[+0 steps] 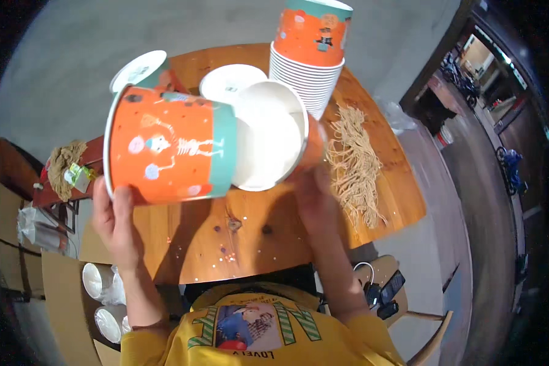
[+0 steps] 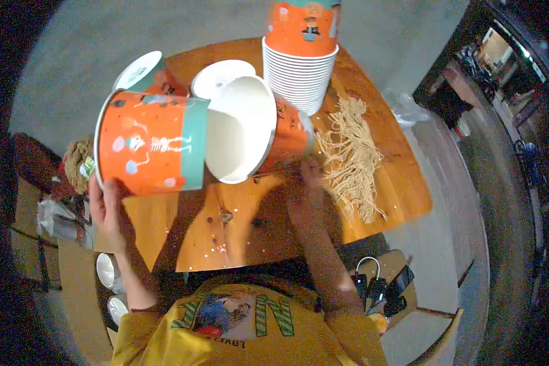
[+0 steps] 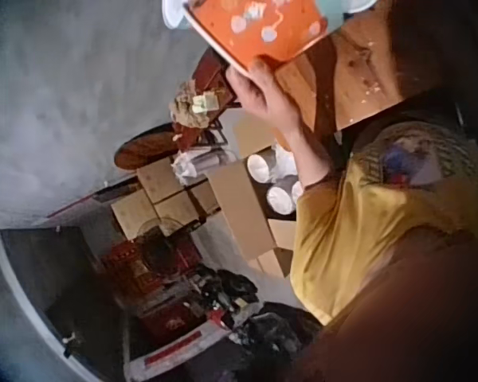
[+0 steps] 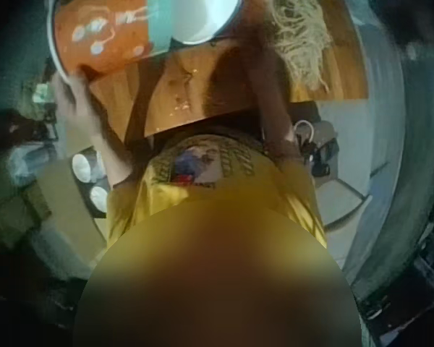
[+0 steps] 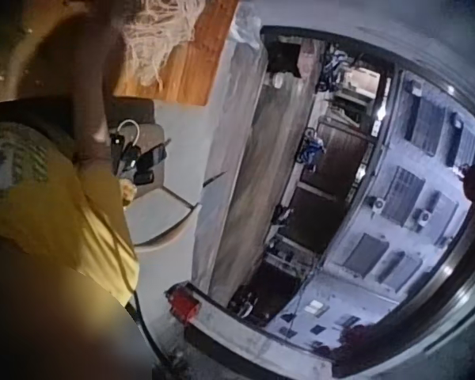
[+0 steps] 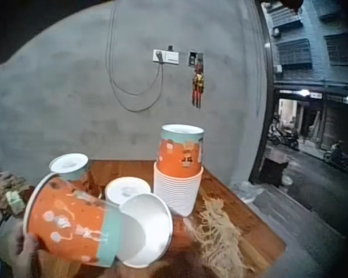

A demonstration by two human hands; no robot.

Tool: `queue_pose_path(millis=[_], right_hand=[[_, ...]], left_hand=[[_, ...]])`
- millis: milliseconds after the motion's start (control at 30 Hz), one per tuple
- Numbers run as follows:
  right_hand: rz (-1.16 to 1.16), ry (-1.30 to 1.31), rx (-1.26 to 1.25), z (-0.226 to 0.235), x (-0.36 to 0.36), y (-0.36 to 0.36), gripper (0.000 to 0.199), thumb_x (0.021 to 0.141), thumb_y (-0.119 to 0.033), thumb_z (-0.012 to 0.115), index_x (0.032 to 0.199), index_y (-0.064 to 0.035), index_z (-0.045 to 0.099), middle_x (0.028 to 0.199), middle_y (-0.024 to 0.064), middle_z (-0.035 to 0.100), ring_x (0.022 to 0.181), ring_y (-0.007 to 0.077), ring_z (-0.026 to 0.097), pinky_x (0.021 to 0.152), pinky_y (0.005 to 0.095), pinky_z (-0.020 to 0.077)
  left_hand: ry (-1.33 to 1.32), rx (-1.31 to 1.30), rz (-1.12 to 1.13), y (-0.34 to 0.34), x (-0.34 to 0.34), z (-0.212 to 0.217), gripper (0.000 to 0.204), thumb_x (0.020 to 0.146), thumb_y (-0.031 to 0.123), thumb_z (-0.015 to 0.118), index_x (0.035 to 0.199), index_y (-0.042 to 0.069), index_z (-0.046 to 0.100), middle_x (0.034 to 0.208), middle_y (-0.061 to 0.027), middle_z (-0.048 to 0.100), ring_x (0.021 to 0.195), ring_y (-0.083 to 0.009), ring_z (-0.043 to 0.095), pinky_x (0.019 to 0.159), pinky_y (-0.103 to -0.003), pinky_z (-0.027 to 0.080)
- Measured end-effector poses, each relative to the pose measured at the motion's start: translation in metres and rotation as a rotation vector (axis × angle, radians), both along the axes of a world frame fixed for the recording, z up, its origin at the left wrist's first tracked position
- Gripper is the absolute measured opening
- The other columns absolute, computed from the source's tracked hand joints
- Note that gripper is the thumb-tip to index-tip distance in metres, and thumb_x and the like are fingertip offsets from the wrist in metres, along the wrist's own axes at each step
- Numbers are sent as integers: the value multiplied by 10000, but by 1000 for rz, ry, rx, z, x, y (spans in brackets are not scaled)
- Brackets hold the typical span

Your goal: Tying thin decorative strings to printed paper buckets for assembly.

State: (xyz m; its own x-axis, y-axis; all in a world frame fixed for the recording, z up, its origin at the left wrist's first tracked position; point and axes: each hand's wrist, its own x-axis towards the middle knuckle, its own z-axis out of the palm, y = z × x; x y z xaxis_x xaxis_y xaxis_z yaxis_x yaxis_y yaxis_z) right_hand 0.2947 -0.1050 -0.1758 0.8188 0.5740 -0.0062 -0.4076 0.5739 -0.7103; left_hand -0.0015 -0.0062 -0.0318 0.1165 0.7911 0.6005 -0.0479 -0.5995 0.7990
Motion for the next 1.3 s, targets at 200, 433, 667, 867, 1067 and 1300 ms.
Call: queue_pose_path(millis=[200, 433, 667, 867, 1067, 1300], right_hand=[[315, 279, 181, -8, -11, 0, 215, 884, -107, 556, 1097, -87, 554, 963, 61, 605, 925, 168, 571, 805, 285, 477], [372, -7, -138, 25, -27, -18, 309, 881, -62, 550, 1183, 1, 531, 1108, 74, 581, 1033, 177, 558, 920, 275, 459], [298, -322, -450, 43, -26, -48, 398, 936, -133, 515, 1289, 44, 467, 1171, 78, 566, 1042, 149, 558, 907, 262, 469], [206, -713, -702, 29, 49, -65, 286, 962, -165, 507, 1189, 6, 538, 982, 40, 635, 879, 118, 591, 780, 227, 470], [350, -1018, -950, 55, 38, -79, 268, 951, -136, 510, 1140, 52, 541, 991, 45, 640, 924, 137, 617, 823, 289, 483], [-8, -2380, -1111, 36, 3, -106, 306, 801, -232, 639, 1031, -32, 609, 984, 190, 616, 908, 328, 608, 768, 396, 493]], left_hand=[[578, 333, 139, -22, -18, 18, 162, 909, 94, 545, 999, -38, 572, 747, -61, 525, 668, -165, 481, 592, -295, 372], [1014, 451, -27, -34, 2, 33, 121, 810, 82, 621, 878, -13, 589, 740, -148, 558, 654, -341, 515, 607, -403, 387], [1148, 478, -177, -29, 11, 18, 114, 783, 96, 629, 872, 41, 582, 715, -87, 521, 708, -278, 533, 665, -385, 391], [1101, 474, -168, -26, 12, 4, 121, 784, 128, 650, 852, 47, 590, 712, -80, 503, 697, -270, 519, 663, -381, 391], [1082, 468, -135, -24, 12, 2, 127, 782, 130, 655, 854, 46, 593, 718, -81, 490, 700, -270, 509, 661, -382, 387], [1015, 487, -89, -28, 12, 3, 226, 761, 153, 687, 953, 59, 613, 844, -89, 529, 795, -293, 522, 714, -381, 413]])
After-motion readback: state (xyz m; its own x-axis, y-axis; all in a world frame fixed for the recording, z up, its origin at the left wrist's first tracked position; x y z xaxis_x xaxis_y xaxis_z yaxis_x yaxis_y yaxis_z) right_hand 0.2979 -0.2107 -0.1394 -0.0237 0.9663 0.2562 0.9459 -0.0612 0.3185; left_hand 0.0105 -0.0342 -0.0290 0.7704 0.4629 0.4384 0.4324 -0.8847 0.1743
